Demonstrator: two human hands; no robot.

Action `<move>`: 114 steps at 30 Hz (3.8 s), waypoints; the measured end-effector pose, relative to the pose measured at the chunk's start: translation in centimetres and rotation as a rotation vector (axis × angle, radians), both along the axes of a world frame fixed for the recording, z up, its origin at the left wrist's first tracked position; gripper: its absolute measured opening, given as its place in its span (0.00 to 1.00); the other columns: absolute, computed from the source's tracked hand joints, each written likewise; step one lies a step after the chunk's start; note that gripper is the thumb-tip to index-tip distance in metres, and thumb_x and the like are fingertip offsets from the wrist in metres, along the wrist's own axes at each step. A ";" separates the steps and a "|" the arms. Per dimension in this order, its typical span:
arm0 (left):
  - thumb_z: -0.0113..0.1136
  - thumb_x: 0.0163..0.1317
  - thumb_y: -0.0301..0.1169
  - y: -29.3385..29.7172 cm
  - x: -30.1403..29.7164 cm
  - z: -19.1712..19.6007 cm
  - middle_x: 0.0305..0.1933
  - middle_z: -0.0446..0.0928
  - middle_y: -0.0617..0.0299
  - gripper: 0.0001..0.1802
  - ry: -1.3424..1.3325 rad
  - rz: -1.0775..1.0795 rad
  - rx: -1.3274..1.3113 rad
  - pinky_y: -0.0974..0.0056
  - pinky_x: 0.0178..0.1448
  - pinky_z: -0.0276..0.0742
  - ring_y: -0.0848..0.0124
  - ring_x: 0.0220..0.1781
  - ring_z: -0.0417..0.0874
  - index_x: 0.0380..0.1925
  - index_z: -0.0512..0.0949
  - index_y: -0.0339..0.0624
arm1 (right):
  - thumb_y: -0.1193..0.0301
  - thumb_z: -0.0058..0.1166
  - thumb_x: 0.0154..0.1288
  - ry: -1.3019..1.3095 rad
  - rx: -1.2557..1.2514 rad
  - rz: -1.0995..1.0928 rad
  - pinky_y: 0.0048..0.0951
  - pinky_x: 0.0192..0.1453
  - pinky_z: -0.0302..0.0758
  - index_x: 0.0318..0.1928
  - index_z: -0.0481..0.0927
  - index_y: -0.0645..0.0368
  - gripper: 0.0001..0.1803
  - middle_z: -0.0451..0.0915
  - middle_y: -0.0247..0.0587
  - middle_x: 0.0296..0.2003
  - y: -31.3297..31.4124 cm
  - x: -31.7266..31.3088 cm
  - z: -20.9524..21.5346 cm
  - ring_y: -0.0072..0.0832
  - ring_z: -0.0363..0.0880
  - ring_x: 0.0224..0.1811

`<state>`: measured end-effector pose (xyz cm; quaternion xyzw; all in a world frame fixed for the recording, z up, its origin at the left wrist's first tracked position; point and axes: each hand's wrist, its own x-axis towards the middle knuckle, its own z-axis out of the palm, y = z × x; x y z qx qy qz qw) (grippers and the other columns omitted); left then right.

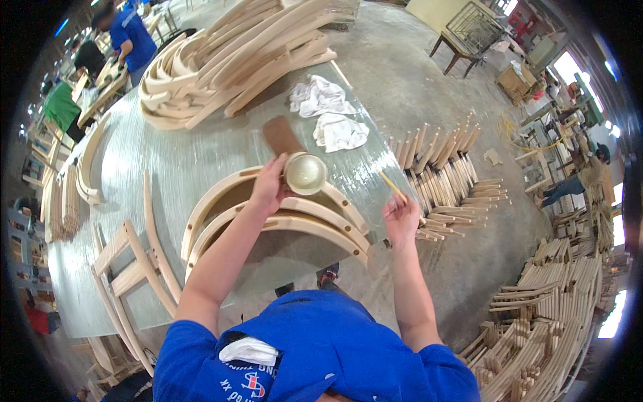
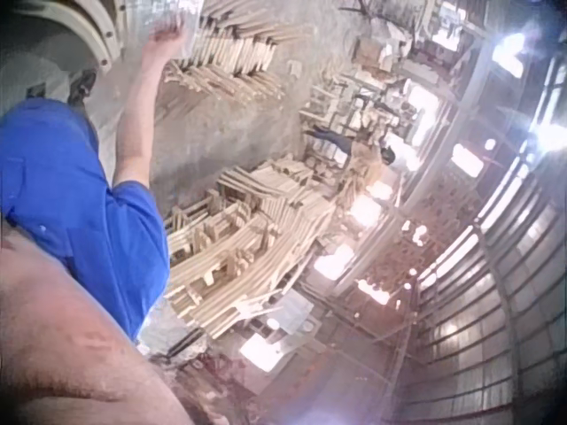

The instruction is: The person applies glue to the ends of wooden chair legs and curved chair parts using a small brush and a cup of glue. They handle multiple pieces one at a time, then walk to a refill station to pour more glue into the cup.

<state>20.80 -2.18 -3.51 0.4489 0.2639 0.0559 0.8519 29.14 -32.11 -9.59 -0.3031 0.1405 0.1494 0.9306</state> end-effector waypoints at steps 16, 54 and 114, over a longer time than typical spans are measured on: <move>0.53 0.61 0.38 3.7 8.3 -3.7 0.40 0.80 0.51 0.18 0.098 -0.075 1.383 0.59 0.46 0.75 0.60 0.41 0.82 0.46 0.77 0.39 | 0.66 0.50 0.63 0.252 0.237 0.122 0.27 0.34 0.72 0.38 0.78 0.58 0.09 0.80 0.32 0.33 0.9 6.1 -5.9 0.21 0.75 0.29; 0.50 0.61 0.34 17.5 -22.5 1.5 0.35 0.77 0.39 0.19 0.471 -0.214 1.597 0.43 0.43 0.72 0.42 0.39 0.78 0.50 0.64 0.41 | 0.69 0.53 0.62 0.002 -0.167 0.037 0.24 0.33 0.72 0.38 0.75 0.57 0.07 0.80 0.34 0.31 0.9 -10.8 3.1 0.21 0.74 0.28; 0.48 0.64 0.36 10.9 -25.4 2.5 0.31 0.77 0.43 0.23 0.622 -0.042 1.701 0.48 0.37 0.72 0.47 0.34 0.78 0.58 0.63 0.43 | 0.69 0.46 0.65 0.099 -0.255 0.047 0.30 0.32 0.74 0.33 0.71 0.62 0.08 0.75 0.40 0.27 6.0 8.1 -3.3 0.28 0.74 0.27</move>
